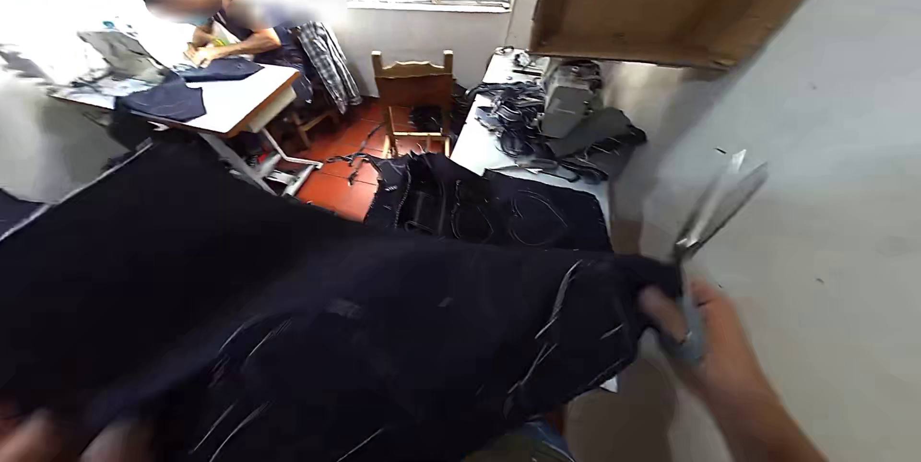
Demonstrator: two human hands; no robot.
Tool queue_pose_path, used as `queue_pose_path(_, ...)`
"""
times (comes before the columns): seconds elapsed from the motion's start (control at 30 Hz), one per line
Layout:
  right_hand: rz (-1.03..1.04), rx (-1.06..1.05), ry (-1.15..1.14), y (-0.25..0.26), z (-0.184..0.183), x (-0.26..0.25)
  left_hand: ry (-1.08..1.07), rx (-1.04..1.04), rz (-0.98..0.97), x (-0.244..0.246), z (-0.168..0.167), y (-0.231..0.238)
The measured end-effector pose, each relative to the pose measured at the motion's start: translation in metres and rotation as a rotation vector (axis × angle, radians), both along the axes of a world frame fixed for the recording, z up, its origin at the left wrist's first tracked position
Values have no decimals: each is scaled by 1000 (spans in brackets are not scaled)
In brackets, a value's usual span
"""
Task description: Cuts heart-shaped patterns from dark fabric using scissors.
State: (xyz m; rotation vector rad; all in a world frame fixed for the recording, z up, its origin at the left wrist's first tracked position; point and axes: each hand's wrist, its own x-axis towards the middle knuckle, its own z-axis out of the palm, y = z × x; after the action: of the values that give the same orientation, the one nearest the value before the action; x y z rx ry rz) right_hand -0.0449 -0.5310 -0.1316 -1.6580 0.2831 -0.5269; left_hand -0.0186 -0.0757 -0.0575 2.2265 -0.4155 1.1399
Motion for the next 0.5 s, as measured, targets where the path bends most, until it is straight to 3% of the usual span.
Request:
queue_pose_path(0.1, -298, -339, 176, -60, 46, 16, 131, -178, -143, 67, -3, -78)
queue_pose_path(0.2, -392, -611, 335, -108, 58, 70, 196, -24, -110, 130, -31, -152)
queue_pose_path(0.27, -354, -666, 449, -135, 29, 116, 327, 106, -67, 163, -73, -189)
queue_pose_path(0.4, -277, -667, 719, -164, -86, 182, 589, 379, 146, 187, -168, -223)
queue_pose_path(0.5, -148, -657, 641, -124, -126, 186, 620, 417, 160, 188, -178, -220)
